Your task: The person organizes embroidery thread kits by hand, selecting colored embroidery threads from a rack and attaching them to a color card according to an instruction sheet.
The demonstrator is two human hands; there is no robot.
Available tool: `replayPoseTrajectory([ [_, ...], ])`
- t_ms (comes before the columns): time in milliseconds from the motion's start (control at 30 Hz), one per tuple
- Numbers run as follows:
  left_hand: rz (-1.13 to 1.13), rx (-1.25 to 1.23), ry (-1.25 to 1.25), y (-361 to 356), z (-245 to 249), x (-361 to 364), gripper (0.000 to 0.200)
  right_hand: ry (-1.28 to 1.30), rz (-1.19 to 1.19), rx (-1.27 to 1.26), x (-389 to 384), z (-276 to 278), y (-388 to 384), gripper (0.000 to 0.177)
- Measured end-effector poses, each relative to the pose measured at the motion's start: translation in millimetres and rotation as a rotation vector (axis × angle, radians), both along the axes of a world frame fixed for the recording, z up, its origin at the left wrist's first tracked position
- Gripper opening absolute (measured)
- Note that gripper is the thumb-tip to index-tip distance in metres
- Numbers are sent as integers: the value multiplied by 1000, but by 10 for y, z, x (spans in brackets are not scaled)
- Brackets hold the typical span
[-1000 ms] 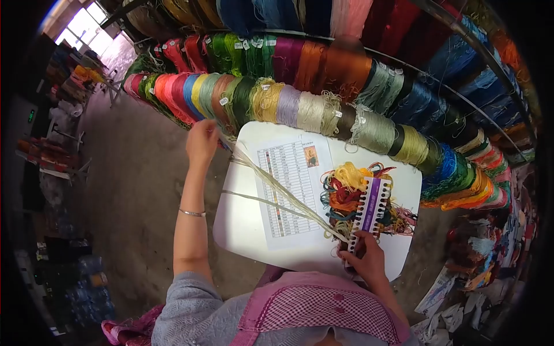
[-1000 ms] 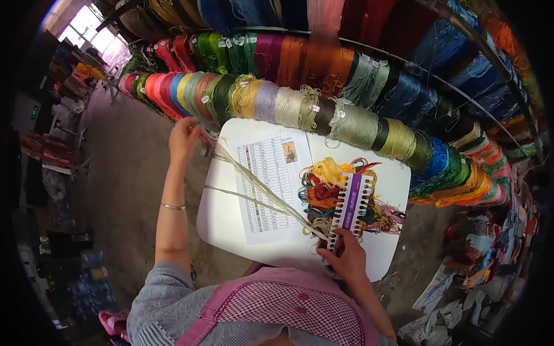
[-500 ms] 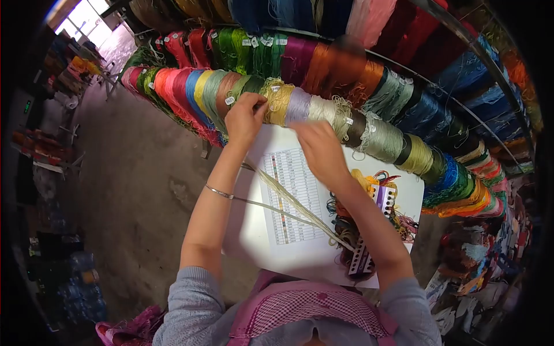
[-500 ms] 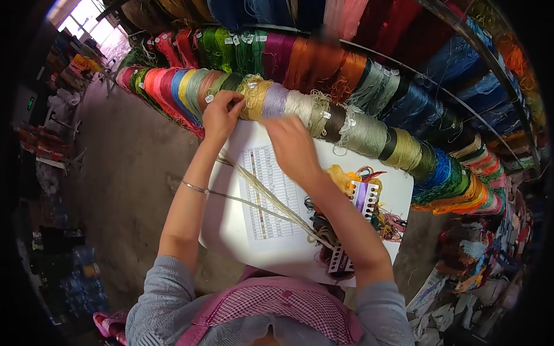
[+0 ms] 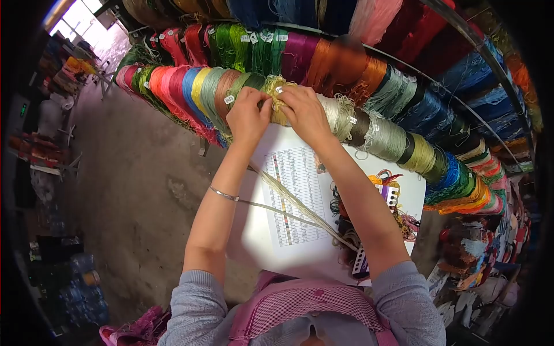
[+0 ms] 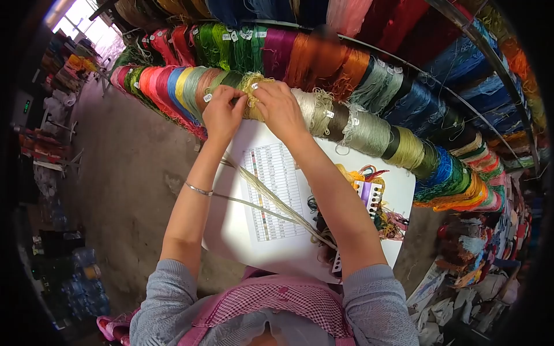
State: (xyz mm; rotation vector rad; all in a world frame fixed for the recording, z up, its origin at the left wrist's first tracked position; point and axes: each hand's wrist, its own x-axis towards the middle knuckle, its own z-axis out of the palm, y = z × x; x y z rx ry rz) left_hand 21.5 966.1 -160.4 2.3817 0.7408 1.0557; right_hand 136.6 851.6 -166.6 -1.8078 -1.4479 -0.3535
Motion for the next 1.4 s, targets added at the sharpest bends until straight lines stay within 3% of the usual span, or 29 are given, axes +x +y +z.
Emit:
replayPoseTrajectory([
  [200,110,-18,55,2,11,149,17,-12,-3,8,1,-5,11,25],
  [433,66,23,247,101,72,203,15,-12,-11,15,12,-39,35,25],
  [500,-6,-209,286,191,108,199,14,-1,-16,8,-4,-26,28,25],
  [533,-9,-205,288,288,53,190,14,9,-20,1,-5,-20,25,25],
  [633,-318,-727,18,358,27,101,12,16,-25,7,-1,-39,27,25],
  [667,-323,-727,19,341,67,56,12,14,-30,7,9,-47,31,25],
  [733,-367,-1021,-54,313,150,-54,9,6,-30,13,5,-58,34,24],
  [933,-345,-933,35,152,38,-294,13,16,-21,-5,26,-48,44,22],
  [1033,-324,-925,111,41,194,-812,13,19,-20,-16,31,-36,34,22],
  [1100,-358,-1136,-53,88,163,-1461,12,20,-23,-12,9,-33,24,22],
  [1200,-23,-1343,-386,364,-110,-2905,10,11,-35,10,-8,-29,25,22],
  [1300,201,-1584,-993,853,-1173,-5339,5,1,-38,22,-14,-59,30,24],
  [1367,792,-1395,-1176,559,-1133,-5956,8,-1,-40,27,-16,-37,29,26],
  [1400,794,-1394,-1178,547,-1111,-5960,8,-6,-34,25,-23,-16,11,25],
])
